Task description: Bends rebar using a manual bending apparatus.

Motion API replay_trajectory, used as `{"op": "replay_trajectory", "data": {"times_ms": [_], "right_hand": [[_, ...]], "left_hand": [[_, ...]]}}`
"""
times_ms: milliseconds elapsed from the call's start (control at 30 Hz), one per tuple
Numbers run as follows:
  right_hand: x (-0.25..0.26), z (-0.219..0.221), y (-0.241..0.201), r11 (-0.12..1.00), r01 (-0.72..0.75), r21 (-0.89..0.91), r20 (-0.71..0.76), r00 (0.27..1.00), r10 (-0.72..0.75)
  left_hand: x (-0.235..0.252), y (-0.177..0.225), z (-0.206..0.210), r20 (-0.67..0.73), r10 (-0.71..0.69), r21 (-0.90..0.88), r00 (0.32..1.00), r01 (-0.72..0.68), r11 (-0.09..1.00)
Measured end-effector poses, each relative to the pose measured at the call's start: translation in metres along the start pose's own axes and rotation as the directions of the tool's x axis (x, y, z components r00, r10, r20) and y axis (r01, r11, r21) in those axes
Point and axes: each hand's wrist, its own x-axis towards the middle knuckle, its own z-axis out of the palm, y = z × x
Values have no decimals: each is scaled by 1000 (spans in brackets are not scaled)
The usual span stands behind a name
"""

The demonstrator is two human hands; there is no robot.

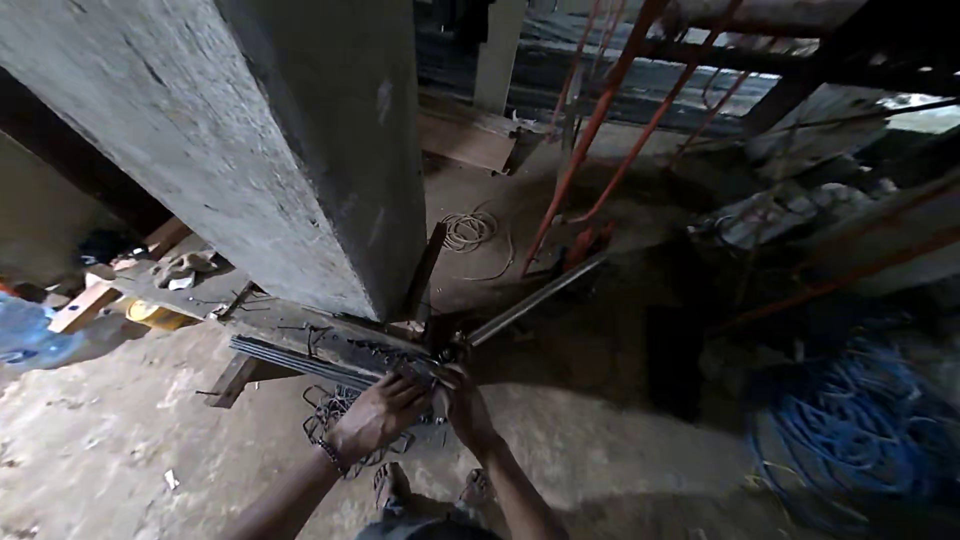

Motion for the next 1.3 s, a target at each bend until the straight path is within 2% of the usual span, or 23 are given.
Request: {"op": "replay_trajectory", "data": {"times_ms": [100,200,267,333,400,467,567,633,700,800,967,1067,1167,1233,1300], "right_hand": [[1,17,2,996,72,-46,-219,972,-81],[17,21,-11,987,68,-143,-425,897,-123],[35,18,-25,976,74,-206,-519,837,-173],[46,15,-42,967,18,-253,-557,815,-160],[47,11,-64,973,-113,-202,-505,863,-5],[35,17,-81,948,-301,-102,-455,862,225],[3,38,-84,834,-551,36,-353,773,527],[-14,51,-76,782,-623,36,-279,745,606],[-23,60,-70,746,-665,21,-199,729,655],[-25,69,-60,679,-734,-22,-79,678,731],[-19,63,-59,611,-779,-140,-8,618,786],[-13,48,-58,597,-775,-206,118,586,802],[1,30,-48,636,-730,-248,331,553,764],[12,6,-28,693,-674,-255,418,570,708],[36,-36,-13,718,-638,-278,285,659,696]], "left_hand": [[-1,-21,-4,-95,39,-64,995,-45,997],[21,-50,-13,-237,19,-97,971,-43,994],[34,-61,-20,-303,-180,-258,936,101,961],[38,-65,-18,-288,-429,-516,856,238,823],[34,-67,-10,-173,-578,-741,798,281,610],[18,-60,-1,50,-659,-817,750,411,405],[-10,-41,13,441,-663,-639,605,730,241],[-28,-32,32,573,-632,-604,521,790,104],[-42,-27,44,626,-621,-606,471,795,-8],[-56,-27,57,639,-635,-551,435,834,16],[-49,-26,61,654,-646,-414,394,901,130],[-49,-21,68,666,-671,-345,326,932,110],[-50,-21,71,686,-666,-399,293,917,-8],[-50,-23,68,690,-662,-431,294,901,-50],[-53,-26,68,692,-661,-420,290,906,-42]]}}
